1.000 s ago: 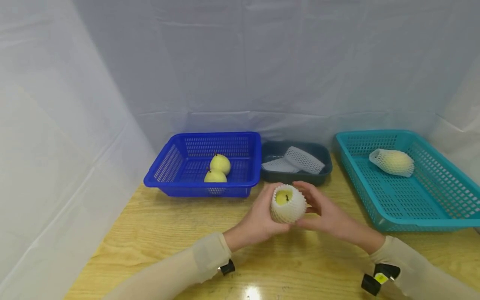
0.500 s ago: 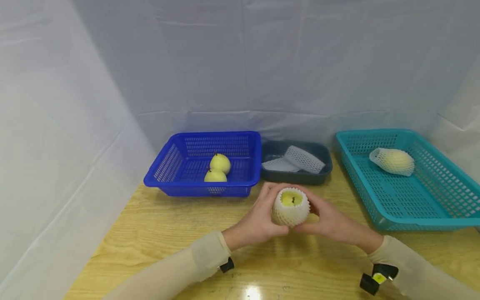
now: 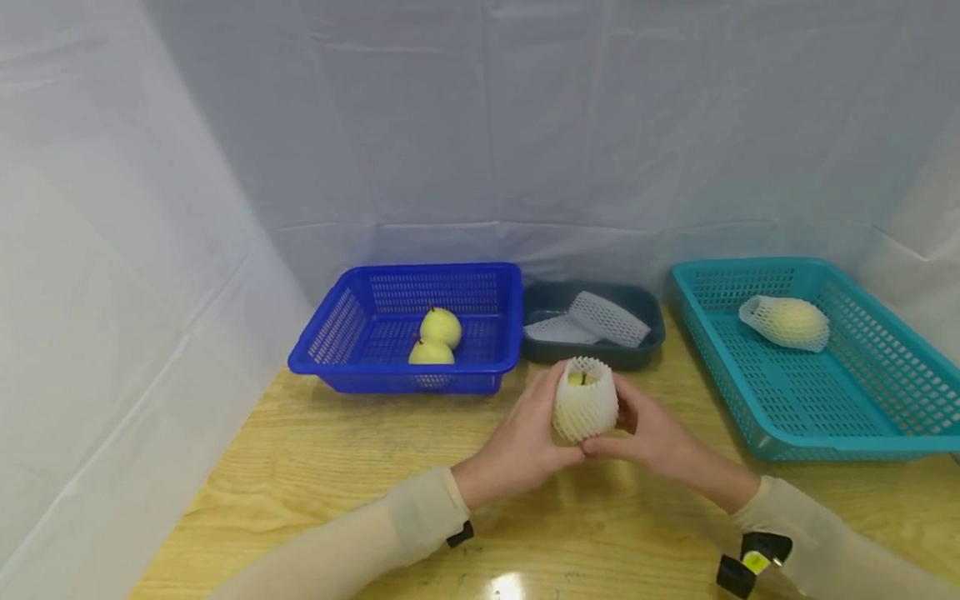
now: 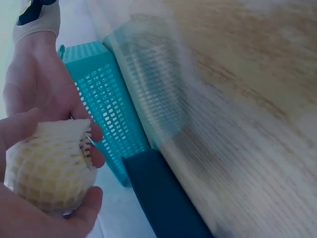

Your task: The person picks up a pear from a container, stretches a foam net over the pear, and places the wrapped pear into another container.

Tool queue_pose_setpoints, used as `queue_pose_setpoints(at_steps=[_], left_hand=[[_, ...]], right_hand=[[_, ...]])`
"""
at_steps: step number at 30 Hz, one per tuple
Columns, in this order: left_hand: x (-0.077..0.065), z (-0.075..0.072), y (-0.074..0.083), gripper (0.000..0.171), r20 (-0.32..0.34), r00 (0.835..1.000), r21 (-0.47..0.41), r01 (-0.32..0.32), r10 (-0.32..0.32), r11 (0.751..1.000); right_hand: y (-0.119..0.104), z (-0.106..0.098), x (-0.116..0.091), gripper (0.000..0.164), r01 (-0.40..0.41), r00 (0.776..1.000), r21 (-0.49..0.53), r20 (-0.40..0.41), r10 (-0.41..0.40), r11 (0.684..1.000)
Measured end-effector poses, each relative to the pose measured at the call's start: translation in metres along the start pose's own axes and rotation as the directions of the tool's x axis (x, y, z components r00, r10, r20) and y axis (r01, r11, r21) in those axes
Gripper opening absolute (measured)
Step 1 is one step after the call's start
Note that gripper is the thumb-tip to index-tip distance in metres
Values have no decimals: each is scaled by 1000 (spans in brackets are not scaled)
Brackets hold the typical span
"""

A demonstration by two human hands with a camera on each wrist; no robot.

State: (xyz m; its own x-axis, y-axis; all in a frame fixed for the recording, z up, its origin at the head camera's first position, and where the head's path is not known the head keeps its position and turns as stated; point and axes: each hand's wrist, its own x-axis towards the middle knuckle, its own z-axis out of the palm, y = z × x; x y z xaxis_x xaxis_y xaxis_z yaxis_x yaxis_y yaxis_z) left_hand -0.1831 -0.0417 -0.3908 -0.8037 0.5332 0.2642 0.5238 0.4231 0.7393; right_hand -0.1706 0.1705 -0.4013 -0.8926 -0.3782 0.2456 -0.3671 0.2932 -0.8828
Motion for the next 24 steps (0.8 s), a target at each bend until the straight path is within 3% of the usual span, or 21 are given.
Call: queue_pose_setpoints(at_steps=[4, 10, 15, 21, 24], left_hand=[[1, -2, -1, 99, -13, 1000, -71, 17, -18, 997], [-1, -4, -2, 94, -24, 999, -143, 27, -30, 989], [-3, -5, 0, 94, -12, 999, -152, 33, -35, 988], [-2, -5, -2, 94, 3, 1000, -203, -25, 26, 979], [-1, -5, -4, 91, 8, 999, -233, -43, 47, 972]], right_hand=[[2, -2, -1, 78, -2, 999, 68, 36, 0, 998], [5, -10, -2, 61, 30, 997, 79, 75, -36, 996], [4, -14, -2, 71, 10, 993, 86, 116, -20, 996], [-1, -15, -4, 82, -26, 982, 172, 189, -7, 985], [-2, -14, -5, 83, -37, 983, 188, 181, 3, 981]])
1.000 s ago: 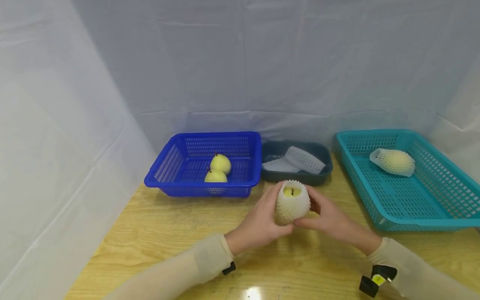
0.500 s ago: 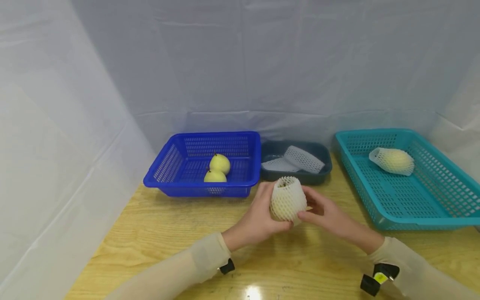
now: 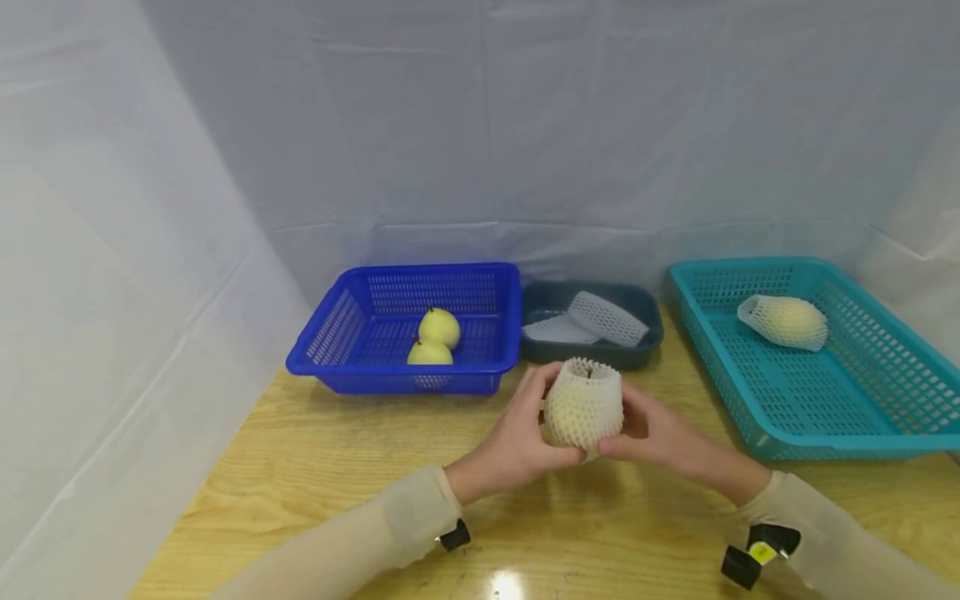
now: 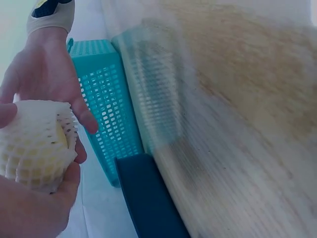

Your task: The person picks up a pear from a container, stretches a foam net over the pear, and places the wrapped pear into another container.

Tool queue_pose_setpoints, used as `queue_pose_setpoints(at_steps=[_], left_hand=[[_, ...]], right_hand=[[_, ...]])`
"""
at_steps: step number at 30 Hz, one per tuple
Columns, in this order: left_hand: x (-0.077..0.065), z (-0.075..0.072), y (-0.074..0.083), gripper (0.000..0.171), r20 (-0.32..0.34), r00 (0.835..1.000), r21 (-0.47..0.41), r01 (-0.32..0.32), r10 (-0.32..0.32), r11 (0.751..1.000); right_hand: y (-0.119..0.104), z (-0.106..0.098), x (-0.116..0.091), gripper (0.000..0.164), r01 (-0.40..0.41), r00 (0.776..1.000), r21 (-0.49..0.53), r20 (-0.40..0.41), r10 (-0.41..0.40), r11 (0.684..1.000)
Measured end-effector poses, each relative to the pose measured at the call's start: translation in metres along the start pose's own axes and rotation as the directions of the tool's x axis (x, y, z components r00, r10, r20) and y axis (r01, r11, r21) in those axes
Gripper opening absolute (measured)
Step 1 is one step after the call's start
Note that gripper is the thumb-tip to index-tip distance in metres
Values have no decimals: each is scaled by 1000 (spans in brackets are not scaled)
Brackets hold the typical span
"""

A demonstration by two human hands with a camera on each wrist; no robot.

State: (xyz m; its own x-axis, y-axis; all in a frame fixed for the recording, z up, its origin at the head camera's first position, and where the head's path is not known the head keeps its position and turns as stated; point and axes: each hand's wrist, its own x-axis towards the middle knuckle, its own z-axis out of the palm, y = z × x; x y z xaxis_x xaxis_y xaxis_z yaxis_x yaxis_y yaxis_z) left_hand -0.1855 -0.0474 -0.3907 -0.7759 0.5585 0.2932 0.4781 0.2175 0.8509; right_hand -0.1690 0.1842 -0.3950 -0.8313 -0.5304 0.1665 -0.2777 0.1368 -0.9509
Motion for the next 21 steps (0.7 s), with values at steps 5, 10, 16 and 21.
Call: queue_pose_setpoints(at_steps=[5, 10, 16, 21], left_hand=[[0, -1, -1, 84, -6, 1000, 18, -13, 13, 1000], [0, 6, 2, 92, -16, 999, 92, 37, -36, 995], [2, 17, 6, 104, -102, 990, 215, 115, -95, 970], [5, 17, 7, 99, -133, 986, 196, 123, -98, 973]], right_hand=[[1, 1, 0, 79, 0, 996, -55, -85, -5, 998], [4, 3, 0, 75, 6, 986, -119, -167, -26, 993], [5, 9, 2, 75, -1, 977, -87, -213, -18, 996], [6, 11, 2, 76, 0, 981, -50, -196, -9, 999]])
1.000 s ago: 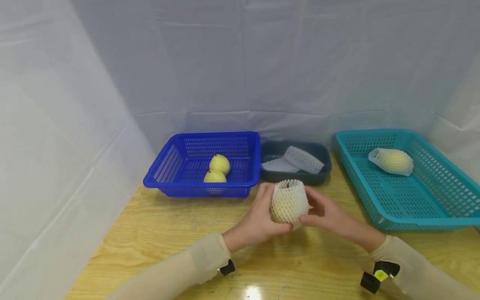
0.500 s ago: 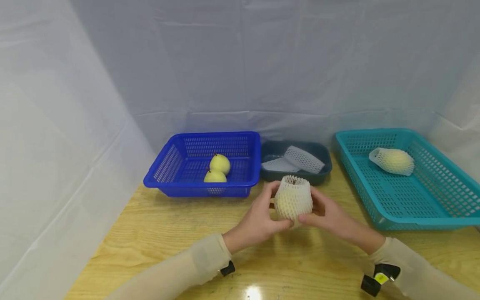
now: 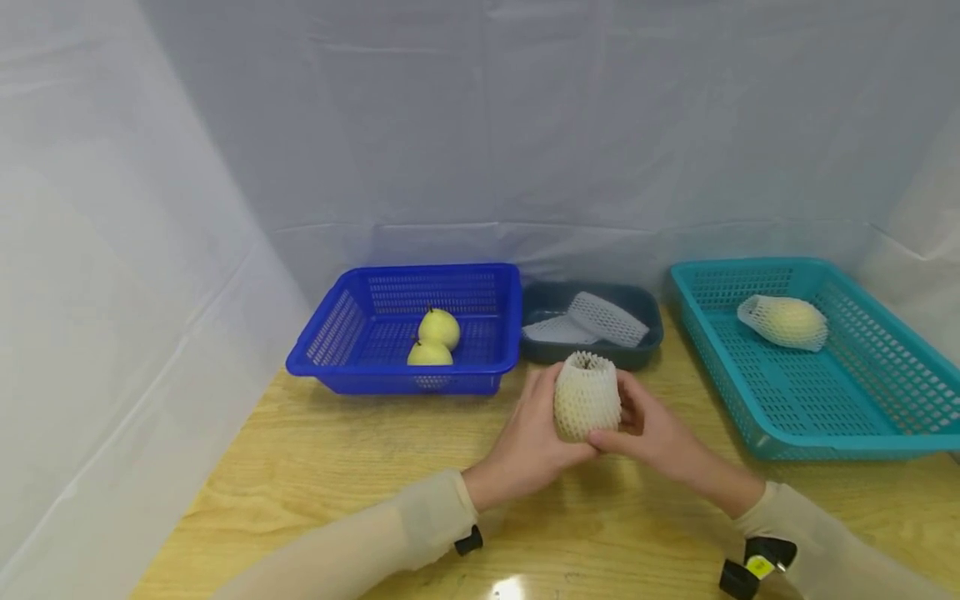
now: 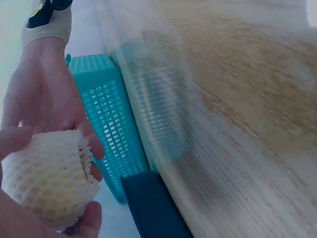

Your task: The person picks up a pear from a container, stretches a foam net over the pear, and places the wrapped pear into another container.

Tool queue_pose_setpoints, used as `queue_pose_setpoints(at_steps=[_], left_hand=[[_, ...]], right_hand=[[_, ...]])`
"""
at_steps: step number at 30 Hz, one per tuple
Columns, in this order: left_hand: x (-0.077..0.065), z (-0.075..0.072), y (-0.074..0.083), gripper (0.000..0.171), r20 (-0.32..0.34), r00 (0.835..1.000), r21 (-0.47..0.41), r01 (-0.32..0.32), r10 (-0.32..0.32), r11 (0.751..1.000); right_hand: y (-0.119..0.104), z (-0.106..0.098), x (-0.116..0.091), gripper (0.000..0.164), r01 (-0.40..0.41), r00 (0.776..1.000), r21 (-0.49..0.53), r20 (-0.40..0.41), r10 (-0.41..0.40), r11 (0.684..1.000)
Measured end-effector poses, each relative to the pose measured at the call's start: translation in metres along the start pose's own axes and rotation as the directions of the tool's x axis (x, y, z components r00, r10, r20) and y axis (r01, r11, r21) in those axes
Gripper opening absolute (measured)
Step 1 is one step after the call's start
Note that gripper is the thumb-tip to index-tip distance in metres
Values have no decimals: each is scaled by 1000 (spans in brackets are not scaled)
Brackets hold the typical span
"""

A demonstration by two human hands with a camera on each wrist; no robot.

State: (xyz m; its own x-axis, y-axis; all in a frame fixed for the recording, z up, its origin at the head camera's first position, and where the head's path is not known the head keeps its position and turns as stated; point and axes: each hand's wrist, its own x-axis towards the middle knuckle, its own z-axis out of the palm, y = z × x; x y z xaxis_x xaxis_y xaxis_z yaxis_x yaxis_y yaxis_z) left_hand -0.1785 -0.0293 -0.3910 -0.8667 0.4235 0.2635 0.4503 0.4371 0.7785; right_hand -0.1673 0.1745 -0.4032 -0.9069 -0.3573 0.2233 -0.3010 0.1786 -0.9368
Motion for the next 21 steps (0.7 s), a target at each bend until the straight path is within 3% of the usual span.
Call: queue_pose_setpoints(at_steps=[6, 16, 21], left_hand=[[1, -3, -2, 98, 41, 998, -168, -31, 38, 985], [2, -5, 0, 87, 119, 987, -409, -51, 109, 911], [4, -5, 1, 83, 129, 984, -467, -49, 122, 883]], right_hand=[[-2, -7, -3, 77, 19, 1000, -31, 18, -19, 999], [-9, -13, -8, 85, 33, 995, 62, 93, -39, 998], [-10, -14, -11, 86, 31, 994, 93, 97, -40, 995]])
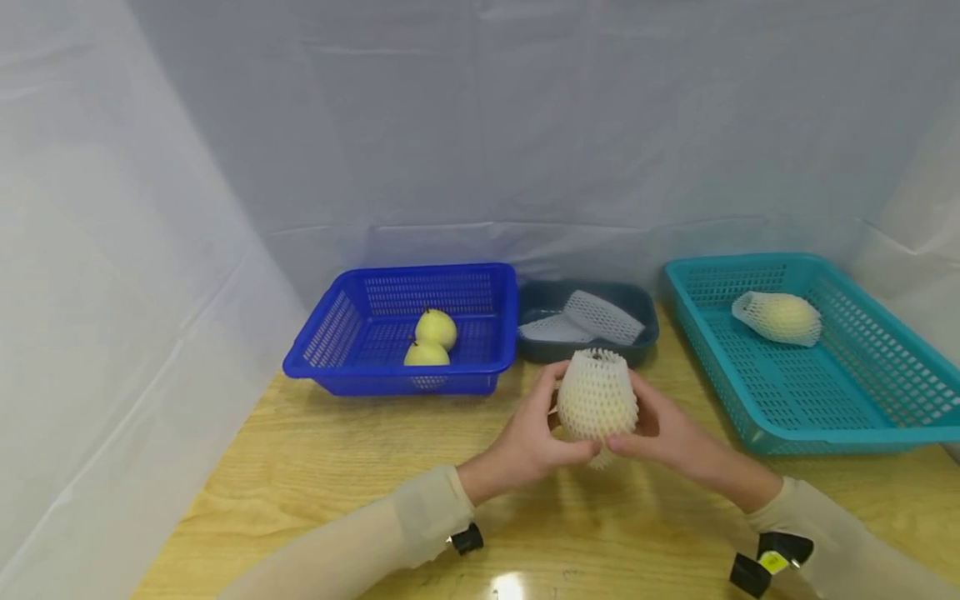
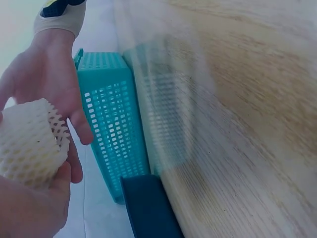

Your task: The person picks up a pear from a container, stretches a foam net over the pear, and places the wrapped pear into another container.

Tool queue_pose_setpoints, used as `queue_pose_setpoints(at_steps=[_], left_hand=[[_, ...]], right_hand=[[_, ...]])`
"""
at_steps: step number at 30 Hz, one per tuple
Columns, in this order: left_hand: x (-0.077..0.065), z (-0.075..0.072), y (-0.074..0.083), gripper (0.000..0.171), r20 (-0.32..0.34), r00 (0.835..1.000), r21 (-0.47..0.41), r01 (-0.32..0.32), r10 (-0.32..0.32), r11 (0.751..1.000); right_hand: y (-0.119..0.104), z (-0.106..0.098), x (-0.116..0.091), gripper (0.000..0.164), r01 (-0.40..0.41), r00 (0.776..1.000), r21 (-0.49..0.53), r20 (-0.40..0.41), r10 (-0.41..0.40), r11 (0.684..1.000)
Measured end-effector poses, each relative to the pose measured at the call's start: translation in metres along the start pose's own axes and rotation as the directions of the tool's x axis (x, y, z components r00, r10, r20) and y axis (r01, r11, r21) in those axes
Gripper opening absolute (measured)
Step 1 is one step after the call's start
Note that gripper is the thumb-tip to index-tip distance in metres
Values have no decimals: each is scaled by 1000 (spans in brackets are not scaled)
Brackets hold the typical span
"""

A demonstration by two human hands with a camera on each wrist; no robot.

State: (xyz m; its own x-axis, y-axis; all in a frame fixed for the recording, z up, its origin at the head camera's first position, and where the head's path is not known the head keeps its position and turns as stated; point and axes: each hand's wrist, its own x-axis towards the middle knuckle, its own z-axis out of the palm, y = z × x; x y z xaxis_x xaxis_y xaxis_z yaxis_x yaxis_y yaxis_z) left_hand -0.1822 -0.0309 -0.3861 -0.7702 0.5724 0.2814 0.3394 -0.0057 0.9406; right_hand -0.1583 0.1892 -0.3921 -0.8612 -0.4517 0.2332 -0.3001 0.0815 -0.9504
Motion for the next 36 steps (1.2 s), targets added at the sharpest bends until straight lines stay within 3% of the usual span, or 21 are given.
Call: queue_pose_setpoints(at_steps=[6, 10, 14, 22, 31, 36], left_hand=[[4, 2, 2, 83, 5, 1000, 49, -5, 5, 999], [9, 4, 1, 84, 19, 1000, 93, 15, -17, 996], [14, 8, 1, 83, 36, 998, 93, 48, -51, 995], [31, 20, 2, 81, 86, 991, 124, 96, -107, 988], [52, 44, 3, 44, 147, 970, 235, 155, -192, 960], [64, 57, -1, 39, 141, 958, 233, 213, -250, 949]], right_hand=[[-6, 0, -4, 79, -3, 996, -140, -91, -10, 990], [-12, 1, -6, 77, -86, 979, -230, -198, 40, 969], [-21, -2, -10, 80, -171, 956, -257, -277, 97, 951], [-36, -17, -20, 81, -195, 943, -301, -320, 94, 933], [-64, -48, -25, 81, -234, 926, -334, -363, 105, 913], [-76, -68, -25, 85, -277, 913, -332, -385, 138, 902]])
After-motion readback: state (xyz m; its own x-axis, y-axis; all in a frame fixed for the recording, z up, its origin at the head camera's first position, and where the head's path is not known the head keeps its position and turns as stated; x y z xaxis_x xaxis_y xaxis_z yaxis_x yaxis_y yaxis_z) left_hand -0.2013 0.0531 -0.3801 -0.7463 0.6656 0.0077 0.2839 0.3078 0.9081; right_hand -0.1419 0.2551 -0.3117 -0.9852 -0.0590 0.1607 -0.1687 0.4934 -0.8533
